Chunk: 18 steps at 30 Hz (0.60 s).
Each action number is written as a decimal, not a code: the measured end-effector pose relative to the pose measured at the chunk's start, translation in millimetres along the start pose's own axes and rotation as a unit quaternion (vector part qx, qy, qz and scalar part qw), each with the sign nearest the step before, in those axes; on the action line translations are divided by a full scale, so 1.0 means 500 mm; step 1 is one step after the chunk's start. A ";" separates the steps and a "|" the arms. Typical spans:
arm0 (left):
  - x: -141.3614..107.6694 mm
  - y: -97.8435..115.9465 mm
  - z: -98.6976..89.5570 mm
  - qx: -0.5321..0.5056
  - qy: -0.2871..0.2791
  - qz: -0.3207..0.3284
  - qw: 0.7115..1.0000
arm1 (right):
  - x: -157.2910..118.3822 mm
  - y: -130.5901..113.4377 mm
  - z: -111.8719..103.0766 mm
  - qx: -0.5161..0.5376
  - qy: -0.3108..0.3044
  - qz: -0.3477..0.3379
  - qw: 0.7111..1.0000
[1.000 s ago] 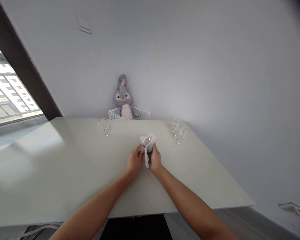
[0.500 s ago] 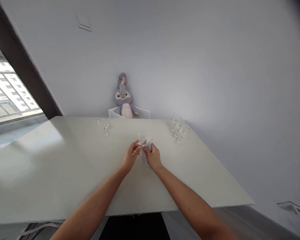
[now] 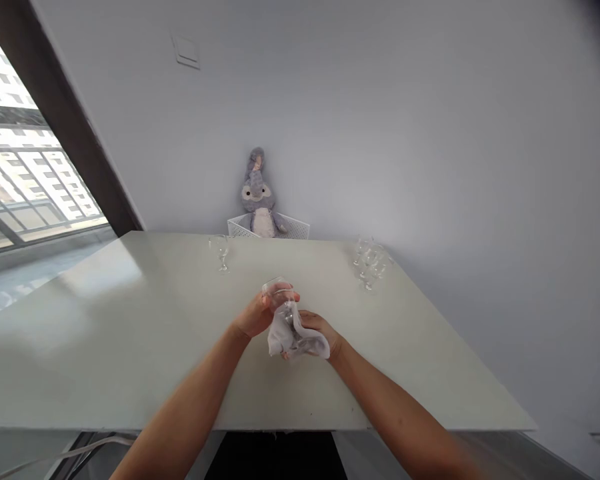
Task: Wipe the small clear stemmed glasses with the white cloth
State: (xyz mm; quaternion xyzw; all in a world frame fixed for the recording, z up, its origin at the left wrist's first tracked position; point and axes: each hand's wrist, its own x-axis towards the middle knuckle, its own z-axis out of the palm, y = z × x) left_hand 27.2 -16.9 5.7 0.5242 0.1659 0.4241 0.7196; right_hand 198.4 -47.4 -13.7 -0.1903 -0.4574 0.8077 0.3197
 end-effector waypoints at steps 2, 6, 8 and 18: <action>-0.002 0.001 -0.006 -0.006 0.026 0.002 1.000 | 0.006 0.005 0.006 0.014 0.002 -0.006 1.000; 0.008 -0.002 -0.023 0.013 0.136 -0.015 0.991 | 0.027 0.002 -0.003 -0.187 0.159 -0.092 0.965; 0.017 -0.005 -0.030 0.002 0.190 -0.006 0.982 | 0.032 -0.001 -0.012 -0.359 0.246 -0.173 0.884; 0.020 0.022 -0.090 -0.113 0.440 0.181 0.872 | 0.013 -0.005 -0.012 -0.759 0.131 -0.170 0.615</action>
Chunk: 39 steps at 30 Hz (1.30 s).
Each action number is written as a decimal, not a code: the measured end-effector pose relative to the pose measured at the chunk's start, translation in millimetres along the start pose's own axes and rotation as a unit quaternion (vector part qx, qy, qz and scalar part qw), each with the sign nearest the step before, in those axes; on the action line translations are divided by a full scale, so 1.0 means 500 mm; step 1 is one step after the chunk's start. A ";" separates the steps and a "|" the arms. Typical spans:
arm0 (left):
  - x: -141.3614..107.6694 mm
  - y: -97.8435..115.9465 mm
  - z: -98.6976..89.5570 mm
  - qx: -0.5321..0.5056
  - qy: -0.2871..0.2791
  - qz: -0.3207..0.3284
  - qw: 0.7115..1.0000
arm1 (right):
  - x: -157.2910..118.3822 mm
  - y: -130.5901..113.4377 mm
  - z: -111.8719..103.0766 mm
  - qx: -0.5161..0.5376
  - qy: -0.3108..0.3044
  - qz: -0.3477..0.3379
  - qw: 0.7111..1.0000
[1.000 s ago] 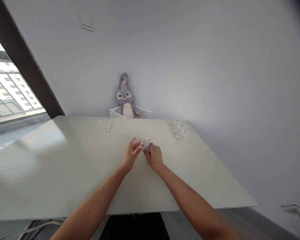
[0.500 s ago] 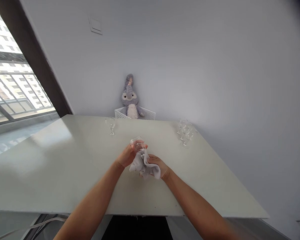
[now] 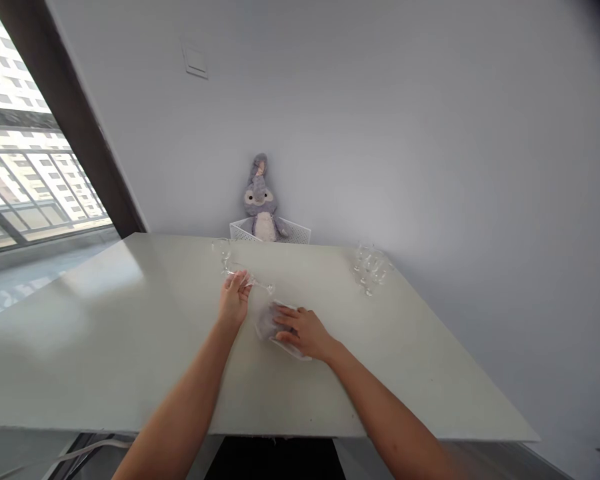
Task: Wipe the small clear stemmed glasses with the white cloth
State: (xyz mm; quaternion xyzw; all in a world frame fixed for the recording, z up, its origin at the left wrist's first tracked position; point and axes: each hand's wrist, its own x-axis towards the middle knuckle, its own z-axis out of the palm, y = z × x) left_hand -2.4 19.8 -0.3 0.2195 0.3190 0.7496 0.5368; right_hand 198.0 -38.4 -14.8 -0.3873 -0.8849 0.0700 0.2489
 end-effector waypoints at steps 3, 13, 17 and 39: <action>-0.013 -0.001 0.007 0.042 -0.010 0.060 0.997 | 0.000 0.006 -0.009 -0.060 0.125 0.076 0.987; -0.122 -0.080 0.042 0.232 -0.366 0.018 0.901 | 0.005 0.042 -0.015 -0.075 0.131 0.212 0.966; -0.095 -0.089 0.020 0.374 -0.334 0.028 0.865 | -0.025 0.112 -0.064 0.027 0.203 0.326 0.923; -0.076 -0.111 0.006 0.475 -0.253 0.040 0.842 | -0.202 0.299 -0.141 0.056 0.264 0.508 0.818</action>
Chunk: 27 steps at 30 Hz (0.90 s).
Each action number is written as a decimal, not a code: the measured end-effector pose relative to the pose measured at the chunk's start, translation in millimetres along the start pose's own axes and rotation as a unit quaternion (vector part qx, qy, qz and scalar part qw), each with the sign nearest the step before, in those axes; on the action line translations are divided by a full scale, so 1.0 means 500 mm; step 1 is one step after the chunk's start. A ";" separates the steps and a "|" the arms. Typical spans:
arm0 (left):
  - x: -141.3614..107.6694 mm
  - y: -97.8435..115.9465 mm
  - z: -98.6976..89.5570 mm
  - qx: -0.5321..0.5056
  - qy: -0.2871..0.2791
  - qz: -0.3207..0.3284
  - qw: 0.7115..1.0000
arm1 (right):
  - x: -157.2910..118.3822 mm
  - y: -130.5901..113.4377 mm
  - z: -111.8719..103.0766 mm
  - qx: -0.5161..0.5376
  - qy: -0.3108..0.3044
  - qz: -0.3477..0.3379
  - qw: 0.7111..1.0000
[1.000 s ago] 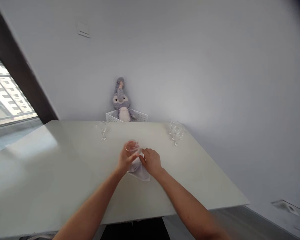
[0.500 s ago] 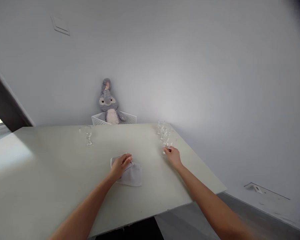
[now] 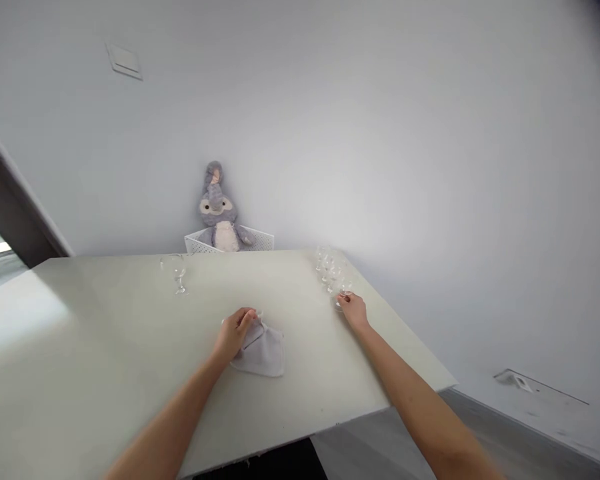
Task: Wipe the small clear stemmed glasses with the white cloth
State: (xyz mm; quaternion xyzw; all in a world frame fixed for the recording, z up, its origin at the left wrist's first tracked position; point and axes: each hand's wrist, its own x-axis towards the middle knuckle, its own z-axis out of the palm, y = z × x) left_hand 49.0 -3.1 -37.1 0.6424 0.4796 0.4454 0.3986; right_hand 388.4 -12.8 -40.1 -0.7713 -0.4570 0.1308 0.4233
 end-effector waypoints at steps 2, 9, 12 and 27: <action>0.006 -0.002 -0.009 -0.033 0.065 -0.013 0.997 | -0.011 0.011 -0.011 -0.002 0.007 0.002 1.000; 0.039 -0.018 -0.081 -0.269 0.361 -0.123 0.884 | -0.170 -0.077 0.008 0.007 -0.092 -0.180 0.979; 0.046 -0.029 -0.108 -0.349 0.402 -0.176 0.828 | -0.266 -0.175 0.059 -0.026 -0.236 -0.419 0.877; 0.165 -0.046 -0.236 -0.529 0.290 -0.209 0.769 | -0.289 -0.256 0.255 -0.174 -0.202 -0.456 0.849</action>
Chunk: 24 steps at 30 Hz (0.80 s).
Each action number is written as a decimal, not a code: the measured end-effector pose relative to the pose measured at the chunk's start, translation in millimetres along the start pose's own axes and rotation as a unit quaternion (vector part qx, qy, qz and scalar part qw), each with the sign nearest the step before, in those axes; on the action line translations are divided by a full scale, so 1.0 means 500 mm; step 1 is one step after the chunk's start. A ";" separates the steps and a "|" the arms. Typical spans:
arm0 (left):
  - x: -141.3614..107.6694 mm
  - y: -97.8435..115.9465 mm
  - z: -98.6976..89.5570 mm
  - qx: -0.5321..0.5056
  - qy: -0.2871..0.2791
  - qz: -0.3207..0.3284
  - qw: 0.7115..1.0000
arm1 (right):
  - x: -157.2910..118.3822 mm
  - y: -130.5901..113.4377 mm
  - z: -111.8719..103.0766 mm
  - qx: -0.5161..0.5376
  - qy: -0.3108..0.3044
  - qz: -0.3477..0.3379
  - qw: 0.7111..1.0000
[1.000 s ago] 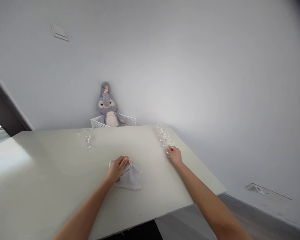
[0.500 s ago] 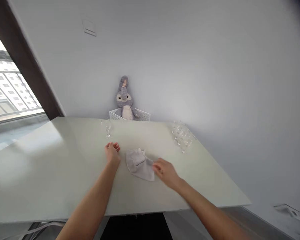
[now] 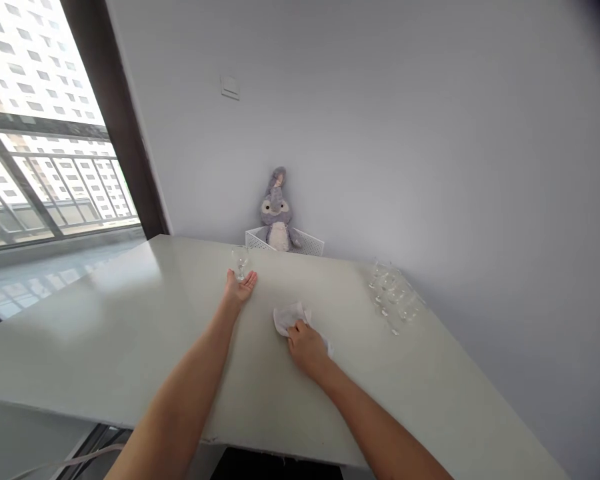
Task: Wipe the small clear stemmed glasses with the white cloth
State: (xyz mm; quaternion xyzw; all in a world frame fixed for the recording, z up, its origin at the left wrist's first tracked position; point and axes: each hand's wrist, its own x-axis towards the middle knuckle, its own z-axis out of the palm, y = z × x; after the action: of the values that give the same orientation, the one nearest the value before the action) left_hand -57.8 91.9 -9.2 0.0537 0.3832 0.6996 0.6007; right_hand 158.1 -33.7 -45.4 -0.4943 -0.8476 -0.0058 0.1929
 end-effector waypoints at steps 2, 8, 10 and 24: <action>0.016 0.008 0.011 -0.010 -0.014 -0.006 1.000 | 0.001 0.014 -0.005 0.075 0.039 0.033 0.996; 0.024 0.009 0.034 -0.036 -0.051 0.007 0.998 | 0.025 0.076 -0.019 0.323 0.126 0.210 0.914; 0.005 -0.006 0.040 -0.037 -0.068 0.004 0.997 | 0.030 0.097 -0.023 0.417 0.151 0.269 0.855; -0.199 -0.201 0.019 0.126 -0.289 0.037 0.948 | 0.006 0.039 -0.105 0.358 0.164 0.122 0.911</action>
State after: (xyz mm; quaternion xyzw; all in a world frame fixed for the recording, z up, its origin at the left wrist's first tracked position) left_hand 54.7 6.9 -24.6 0.3432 0.2760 0.6219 0.6475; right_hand 190.3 -31.7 0.4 -0.4835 -0.6827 0.2402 0.4924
